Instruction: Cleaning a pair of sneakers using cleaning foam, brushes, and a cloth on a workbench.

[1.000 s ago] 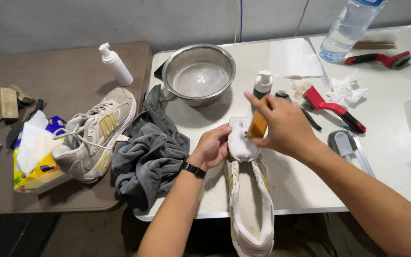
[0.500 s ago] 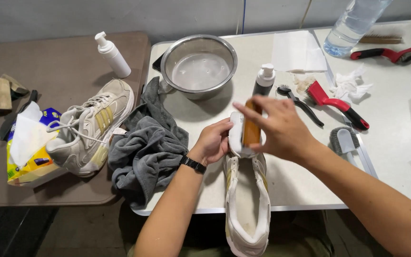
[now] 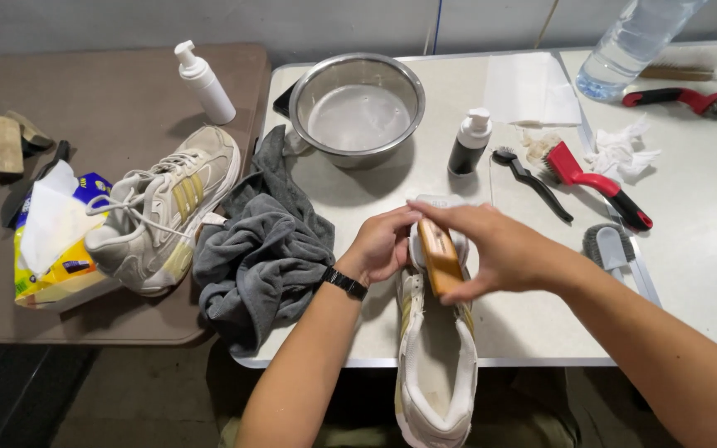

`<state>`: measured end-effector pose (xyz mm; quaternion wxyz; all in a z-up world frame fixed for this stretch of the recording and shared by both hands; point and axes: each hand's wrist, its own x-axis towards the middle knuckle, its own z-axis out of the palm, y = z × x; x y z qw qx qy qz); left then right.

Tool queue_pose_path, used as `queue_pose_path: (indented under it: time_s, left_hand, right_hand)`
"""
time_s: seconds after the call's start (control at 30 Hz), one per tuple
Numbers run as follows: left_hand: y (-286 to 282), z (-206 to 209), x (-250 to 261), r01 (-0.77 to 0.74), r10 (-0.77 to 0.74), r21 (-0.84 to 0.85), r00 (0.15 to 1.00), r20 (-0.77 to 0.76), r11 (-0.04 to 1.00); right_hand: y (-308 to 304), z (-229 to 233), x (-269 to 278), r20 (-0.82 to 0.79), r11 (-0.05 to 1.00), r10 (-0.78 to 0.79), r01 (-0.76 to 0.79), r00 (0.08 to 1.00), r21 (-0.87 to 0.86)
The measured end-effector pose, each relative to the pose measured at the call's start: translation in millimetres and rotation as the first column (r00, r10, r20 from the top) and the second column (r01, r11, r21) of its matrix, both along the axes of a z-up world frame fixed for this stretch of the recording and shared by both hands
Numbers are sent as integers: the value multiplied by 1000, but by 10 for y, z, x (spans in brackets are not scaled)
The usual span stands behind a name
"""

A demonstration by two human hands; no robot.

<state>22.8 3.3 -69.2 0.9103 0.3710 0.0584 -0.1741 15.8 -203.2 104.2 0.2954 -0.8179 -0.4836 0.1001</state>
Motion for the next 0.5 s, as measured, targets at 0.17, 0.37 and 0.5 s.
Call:
queue_pose_path:
  time_s: [0.17, 0.37, 0.5]
  left_hand:
    - [21, 203, -29, 69, -74, -109, 996, -40, 992]
    - [-37, 772, -328, 77, -75, -104, 997, 16, 992]
    - [18, 475, -175, 58, -58, -93, 998, -3, 994]
  right_hand:
    - [82, -306, 392, 492, 968, -235, 248, 838, 40]
    - [269, 13, 231, 483, 985, -170, 168, 859, 48]
    - [352, -7, 154, 416, 987, -81, 13, 906, 163]
